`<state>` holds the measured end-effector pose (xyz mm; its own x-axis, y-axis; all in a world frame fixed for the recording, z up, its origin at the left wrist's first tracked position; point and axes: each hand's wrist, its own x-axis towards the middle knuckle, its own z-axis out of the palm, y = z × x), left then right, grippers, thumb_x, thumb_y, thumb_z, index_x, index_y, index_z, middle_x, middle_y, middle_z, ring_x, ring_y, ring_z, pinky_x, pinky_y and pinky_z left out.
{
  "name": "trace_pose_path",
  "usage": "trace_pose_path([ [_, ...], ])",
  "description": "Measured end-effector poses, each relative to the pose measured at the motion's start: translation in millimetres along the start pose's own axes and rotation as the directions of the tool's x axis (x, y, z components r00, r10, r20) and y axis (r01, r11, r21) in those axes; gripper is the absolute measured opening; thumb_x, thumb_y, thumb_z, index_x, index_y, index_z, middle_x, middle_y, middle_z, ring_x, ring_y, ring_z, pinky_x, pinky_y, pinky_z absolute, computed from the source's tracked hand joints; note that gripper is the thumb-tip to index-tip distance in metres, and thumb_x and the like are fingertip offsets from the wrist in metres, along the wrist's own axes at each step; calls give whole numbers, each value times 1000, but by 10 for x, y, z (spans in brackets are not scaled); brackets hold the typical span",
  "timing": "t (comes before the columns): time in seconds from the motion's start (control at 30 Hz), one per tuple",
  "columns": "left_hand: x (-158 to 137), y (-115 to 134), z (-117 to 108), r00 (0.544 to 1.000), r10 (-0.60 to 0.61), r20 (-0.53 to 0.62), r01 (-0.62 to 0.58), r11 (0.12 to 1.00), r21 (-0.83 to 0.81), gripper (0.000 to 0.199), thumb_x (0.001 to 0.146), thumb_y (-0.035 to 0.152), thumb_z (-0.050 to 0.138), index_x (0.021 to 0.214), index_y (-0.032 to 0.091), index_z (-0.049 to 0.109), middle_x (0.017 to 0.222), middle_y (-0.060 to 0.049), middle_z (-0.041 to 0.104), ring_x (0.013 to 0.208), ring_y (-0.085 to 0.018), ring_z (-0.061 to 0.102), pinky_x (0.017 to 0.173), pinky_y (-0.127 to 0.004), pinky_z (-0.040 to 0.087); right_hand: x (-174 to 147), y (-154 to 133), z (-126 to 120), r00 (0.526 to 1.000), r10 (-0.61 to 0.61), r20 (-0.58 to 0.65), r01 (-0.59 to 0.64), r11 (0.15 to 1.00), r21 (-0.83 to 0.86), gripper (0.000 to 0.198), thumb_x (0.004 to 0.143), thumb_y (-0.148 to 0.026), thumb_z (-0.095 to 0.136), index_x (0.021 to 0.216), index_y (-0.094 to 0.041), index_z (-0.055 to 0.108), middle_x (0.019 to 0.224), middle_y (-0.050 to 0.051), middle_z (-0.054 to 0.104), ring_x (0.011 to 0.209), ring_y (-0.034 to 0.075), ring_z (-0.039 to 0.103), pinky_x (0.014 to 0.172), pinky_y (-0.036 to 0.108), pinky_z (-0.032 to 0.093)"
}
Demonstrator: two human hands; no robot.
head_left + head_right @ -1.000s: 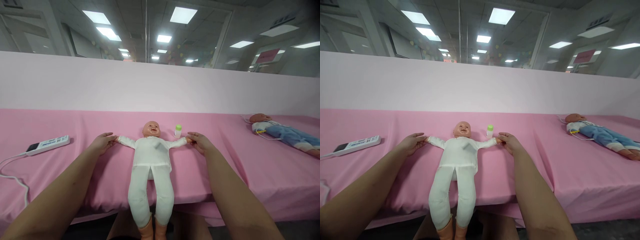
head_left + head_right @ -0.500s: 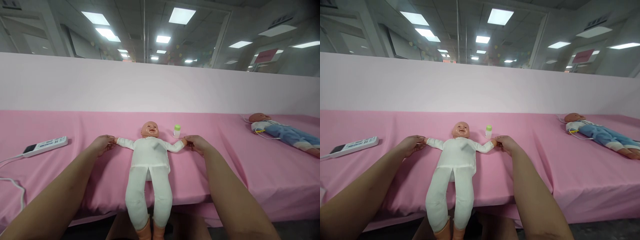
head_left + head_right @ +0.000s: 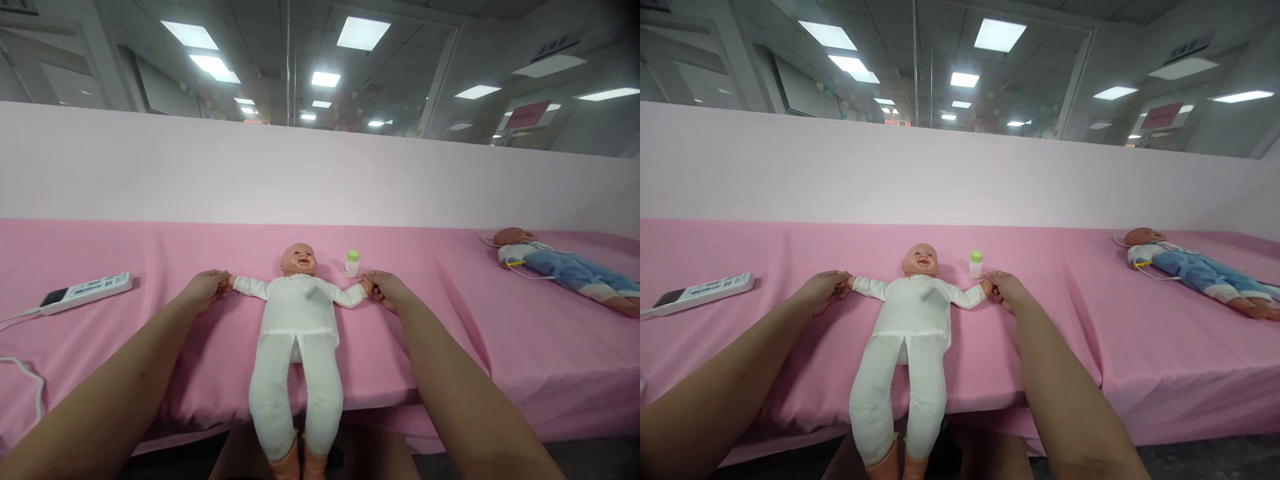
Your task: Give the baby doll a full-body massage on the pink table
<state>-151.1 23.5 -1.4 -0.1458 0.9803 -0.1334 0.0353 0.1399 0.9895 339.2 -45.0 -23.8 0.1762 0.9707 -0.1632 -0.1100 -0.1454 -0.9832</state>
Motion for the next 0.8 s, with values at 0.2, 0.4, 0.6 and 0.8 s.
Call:
trace_pose_path([
  [0.2, -6, 33, 12, 997, -79, 2, 79, 992, -96, 9, 85, 6, 67, 90, 13, 70, 82, -8, 71, 70, -16, 68, 69, -26, 60, 79, 13, -14, 994, 52, -100, -51, 999, 10, 12, 78, -27, 74, 77, -18, 67, 65, 2, 54, 52, 10, 40, 41, 23, 33],
  [0.4, -37, 81, -9, 993, -99, 66, 108, 983, -149, 20, 83, -1, 65, 98, 11, 70, 93, -10, 73, 78, -16, 71, 74, -25, 62, 28, -21, -60, 999, 41, -1, -41, 998, 49, 10, 80, -23, 74, 86, -16, 71, 80, 7, 62, 64, 14, 53, 54, 26, 48],
  [0.6, -16, 57, -40, 991, -78, 107, 92, 988, -127, 14, 81, 3, 72, 92, 11, 70, 90, -11, 73, 79, -17, 71, 72, -24, 62, -81, -30, -83, 972, -43, 231, 27, 997, 71, 30, 75, -30, 86, 97, -16, 72, 78, 2, 61, 64, 12, 49, 56, 24, 44],
  [0.8, 3, 25, -52, 995, -57, 87, 65, 994, -86, 6, 86, 15, 74, 89, 12, 71, 81, -7, 71, 68, -14, 67, 62, -21, 60, -5, 38, -60, 991, -65, 119, 64, 998, 8, 38, 70, -43, 91, 85, -17, 68, 66, -3, 53, 55, 7, 36, 49, 22, 31],
])
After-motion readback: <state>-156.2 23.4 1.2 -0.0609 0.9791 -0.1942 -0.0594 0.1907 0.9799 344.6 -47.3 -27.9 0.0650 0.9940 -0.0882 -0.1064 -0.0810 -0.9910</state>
